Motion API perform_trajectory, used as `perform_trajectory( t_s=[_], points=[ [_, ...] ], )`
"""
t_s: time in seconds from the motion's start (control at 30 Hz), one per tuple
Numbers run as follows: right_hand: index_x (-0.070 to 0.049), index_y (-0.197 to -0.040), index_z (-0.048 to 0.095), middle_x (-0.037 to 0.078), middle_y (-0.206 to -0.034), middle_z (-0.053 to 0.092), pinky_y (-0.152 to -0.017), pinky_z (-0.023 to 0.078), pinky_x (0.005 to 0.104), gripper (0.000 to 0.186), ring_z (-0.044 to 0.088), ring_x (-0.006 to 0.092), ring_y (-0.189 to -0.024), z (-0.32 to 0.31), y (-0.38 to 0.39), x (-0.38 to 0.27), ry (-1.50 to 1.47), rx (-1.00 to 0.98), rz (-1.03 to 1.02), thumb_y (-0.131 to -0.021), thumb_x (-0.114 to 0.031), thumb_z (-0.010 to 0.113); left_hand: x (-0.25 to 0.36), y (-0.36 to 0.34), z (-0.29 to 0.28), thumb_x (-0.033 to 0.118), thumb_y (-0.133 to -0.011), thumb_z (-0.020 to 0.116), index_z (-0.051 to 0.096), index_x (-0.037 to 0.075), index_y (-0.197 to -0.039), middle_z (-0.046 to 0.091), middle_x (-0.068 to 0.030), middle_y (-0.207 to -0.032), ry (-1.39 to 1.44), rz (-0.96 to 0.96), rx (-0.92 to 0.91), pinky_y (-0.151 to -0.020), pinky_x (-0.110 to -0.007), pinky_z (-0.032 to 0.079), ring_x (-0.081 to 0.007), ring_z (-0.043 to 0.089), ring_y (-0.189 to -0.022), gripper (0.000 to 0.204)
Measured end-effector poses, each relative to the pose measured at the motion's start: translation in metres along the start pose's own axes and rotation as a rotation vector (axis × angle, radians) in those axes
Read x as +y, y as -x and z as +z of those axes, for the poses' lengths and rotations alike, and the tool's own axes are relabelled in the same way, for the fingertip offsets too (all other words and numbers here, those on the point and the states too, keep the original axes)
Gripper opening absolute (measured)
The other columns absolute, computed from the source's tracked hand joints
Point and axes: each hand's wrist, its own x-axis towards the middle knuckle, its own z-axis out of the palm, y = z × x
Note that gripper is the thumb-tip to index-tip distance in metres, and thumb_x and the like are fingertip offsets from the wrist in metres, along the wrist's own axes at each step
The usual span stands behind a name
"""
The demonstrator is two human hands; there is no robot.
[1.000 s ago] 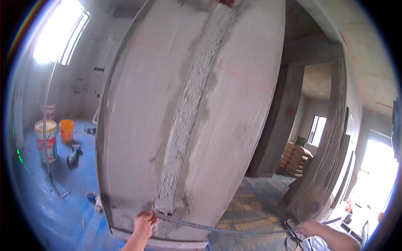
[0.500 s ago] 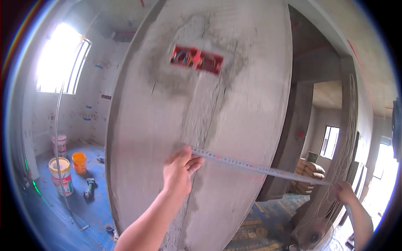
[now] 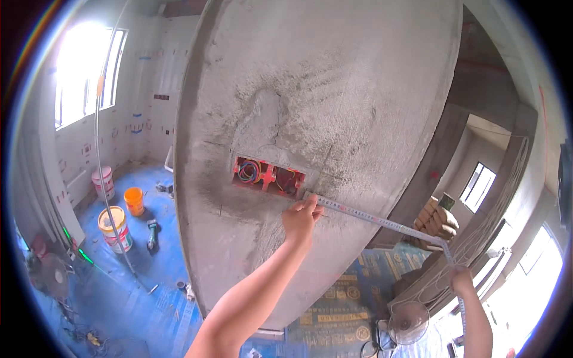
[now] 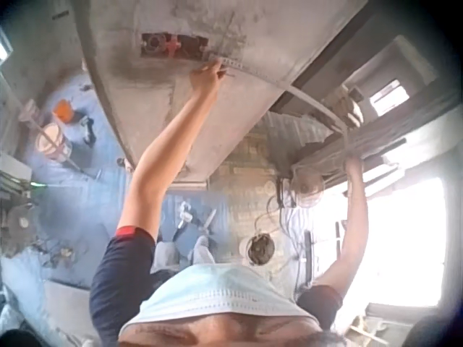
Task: The person uses a measuring tape to measure the distance from an electrical box on a wall to the corner, then transfers those measurements onto a tile by marking lines with a pen and tape measure.
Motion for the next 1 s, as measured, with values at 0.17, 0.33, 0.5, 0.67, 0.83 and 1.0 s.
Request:
perform_trajectory(
  t_s=[0.17, 0.33, 0.5, 0.67, 0.83, 1.0],
  points=[
    [0.003, -0.081, 0.065, 0.021, -0.069, 0.061, -0.055, 0.048, 0.0437, 0.029, 0.063, 0.0351, -0.061, 0.021, -0.04, 0.037, 0.113, -0.042, -0.083, -0.091, -0.023, 0.061, 0.017, 0.005, 0.01, 0.02, -0.089, 0.074, 0.062, 0.0, -0.083, 0.068, -0.0112, -0.079, 0.114, -0.021, 0.083, -0.068, -0.031, 0.056, -0.0185, 0.065, -0.07, 0.024],
    [0.004, -0.082, 0.06, 0.01, -0.053, 0.054, -0.036, 0.042, 0.0352, 0.021, 0.055, 0.0214, -0.039, 0.005, -0.044, 0.039, 0.125, -0.081, -0.136, -0.094, -0.013, 0.055, 0.019, 0.01, 0.021, 0.015, -0.088, 0.074, 0.056, 0.003, -0.079, 0.066, -0.0108, -0.076, 0.187, -0.034, 0.101, -0.067, -0.031, 0.057, -0.0192, 0.065, -0.068, 0.023],
    [0.006, -0.086, 0.061, 0.01, -0.054, 0.055, -0.038, 0.043, 0.0354, 0.02, 0.056, 0.0221, -0.04, -0.004, 0.006, -0.044, 0.095, -0.188, -0.014, -0.094, -0.013, 0.057, 0.027, 0.01, 0.013, 0.013, -0.087, 0.074, 0.056, 0.001, -0.082, 0.065, -0.0108, -0.076, 0.241, -0.054, 0.146, -0.066, -0.032, 0.059, -0.0202, 0.066, -0.068, 0.022],
    [0.007, -0.088, 0.061, 0.011, -0.055, 0.056, -0.039, 0.043, 0.0366, 0.02, 0.056, 0.0232, -0.041, -0.028, 0.01, -0.032, 0.217, -0.152, -0.008, -0.093, -0.012, 0.057, 0.02, 0.011, 0.037, 0.015, -0.086, 0.075, 0.061, 0.0, -0.084, 0.066, -0.0103, -0.08, 0.217, -0.07, 0.186, -0.065, -0.033, 0.06, -0.0208, 0.067, -0.068, 0.021],
    [0.001, -0.083, 0.063, 0.013, -0.056, 0.059, -0.048, 0.046, 0.0383, 0.027, 0.06, 0.0243, -0.048, -0.01, -0.004, -0.038, 0.306, -0.2, -0.105, -0.094, -0.022, 0.055, -0.01, -0.012, 0.003, 0.015, -0.092, 0.067, 0.062, -0.002, -0.096, 0.065, -0.0083, -0.078, 0.188, 0.057, 0.106, -0.056, -0.026, 0.053, -0.0162, 0.066, -0.064, 0.018],
    [-0.001, -0.072, 0.065, 0.012, -0.055, 0.063, -0.059, 0.053, 0.0381, 0.043, 0.067, 0.0244, -0.055, -0.015, -0.01, -0.051, 0.395, -0.165, -0.106, -0.097, -0.033, 0.052, 0.013, -0.014, 0.006, 0.014, -0.092, 0.067, 0.064, -0.002, -0.11, 0.068, -0.014, -0.087, 0.128, -0.093, 0.165, -0.075, -0.031, 0.06, -0.0238, 0.069, -0.08, 0.023]
  ],
)
